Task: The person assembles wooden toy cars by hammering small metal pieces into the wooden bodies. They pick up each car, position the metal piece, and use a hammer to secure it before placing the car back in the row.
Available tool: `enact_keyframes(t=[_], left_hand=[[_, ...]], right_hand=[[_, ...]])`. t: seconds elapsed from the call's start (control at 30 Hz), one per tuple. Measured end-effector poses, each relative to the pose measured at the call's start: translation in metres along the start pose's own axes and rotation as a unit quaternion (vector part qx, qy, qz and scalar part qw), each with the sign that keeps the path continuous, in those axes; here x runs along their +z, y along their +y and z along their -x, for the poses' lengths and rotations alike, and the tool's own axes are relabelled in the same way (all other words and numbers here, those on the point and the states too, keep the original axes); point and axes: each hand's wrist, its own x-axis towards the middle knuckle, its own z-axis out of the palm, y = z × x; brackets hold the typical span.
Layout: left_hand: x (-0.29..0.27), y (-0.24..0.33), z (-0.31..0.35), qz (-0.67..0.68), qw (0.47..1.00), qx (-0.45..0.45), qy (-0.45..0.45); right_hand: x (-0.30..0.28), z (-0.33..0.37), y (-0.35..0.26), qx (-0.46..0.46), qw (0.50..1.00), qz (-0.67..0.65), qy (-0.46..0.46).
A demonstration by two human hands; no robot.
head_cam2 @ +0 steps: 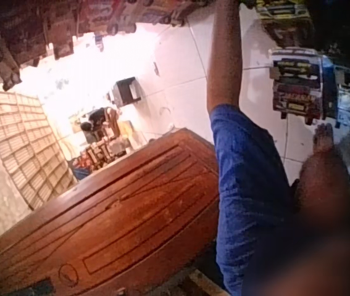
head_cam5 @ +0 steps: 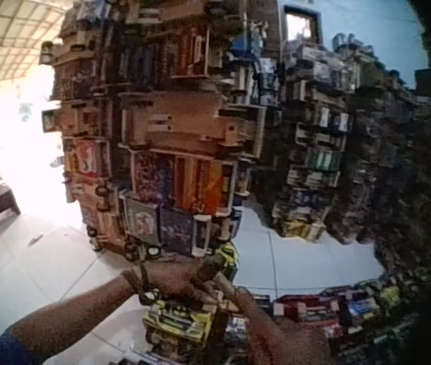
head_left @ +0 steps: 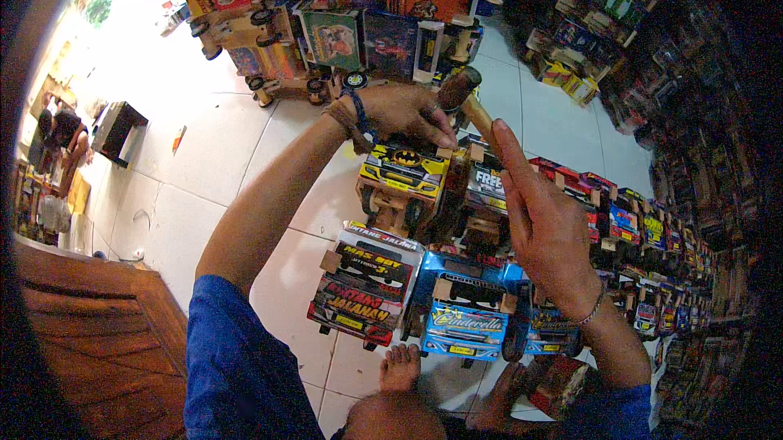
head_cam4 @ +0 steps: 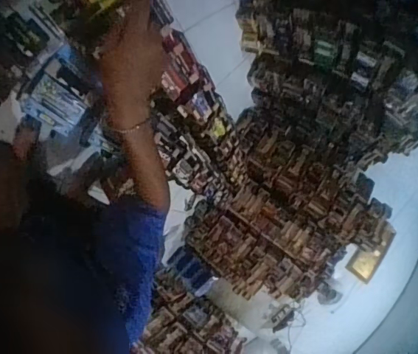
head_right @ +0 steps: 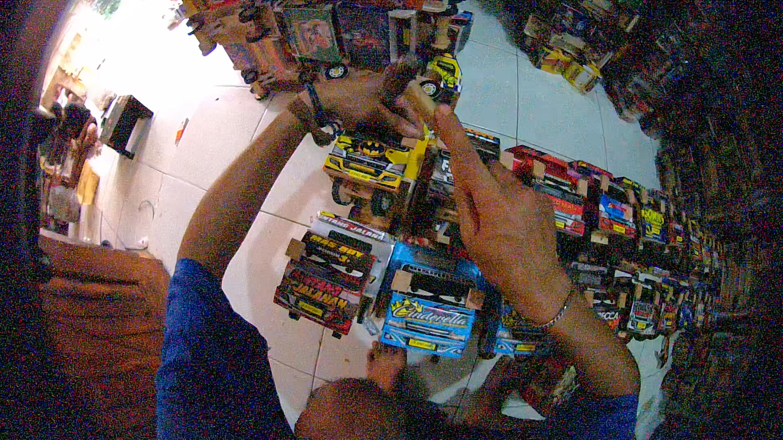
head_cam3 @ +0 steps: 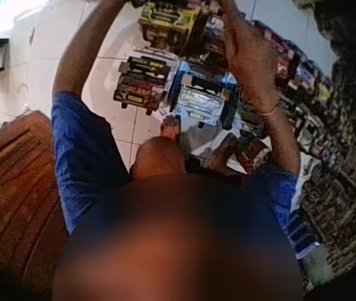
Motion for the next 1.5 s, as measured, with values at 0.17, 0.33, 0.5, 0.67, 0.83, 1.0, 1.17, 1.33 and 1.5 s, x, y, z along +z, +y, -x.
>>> enact_keyframes(t=[0.17,0.33,0.5,0.67,0.83,1.0,1.17,1.33,1.5], left_hand=[[-0.004,0.002,-0.004,-0.015,0.994,0.110,-0.021],[-0.015,0.009,0.000,-0.011,0.996,-0.011,-0.086],[-0.018,0.043,0.019,0.090,0.974,-0.207,-0.002],[-0.019,0.113,0.008,-0.016,0.994,-0.058,0.092],[0.056,0.248,-0.004,-0.012,0.999,-0.034,-0.005],[0.202,0.373,-0.049,-0.087,0.926,0.080,-0.359],[0.375,0.389,-0.085,-0.180,0.842,0.162,-0.483],[0.556,0.343,-0.140,-0.352,0.758,0.324,-0.444],[0.652,0.286,-0.161,-0.364,0.817,0.273,-0.353]], right_hand=[[0.005,0.005,-0.011,0.055,0.973,0.115,-0.195],[-0.040,0.023,0.016,0.028,0.996,0.077,0.028],[-0.146,0.074,0.065,0.094,0.978,0.005,0.185],[-0.217,0.186,0.106,0.287,0.934,-0.085,0.194],[-0.208,0.371,0.173,0.391,0.897,0.097,0.183],[-0.170,0.561,0.214,0.579,0.799,0.162,0.008],[-0.117,0.658,0.250,0.660,0.734,0.162,0.020],[-0.077,0.684,0.278,0.631,0.739,0.236,0.031],[-0.052,0.683,0.278,0.624,0.759,0.121,0.138]])
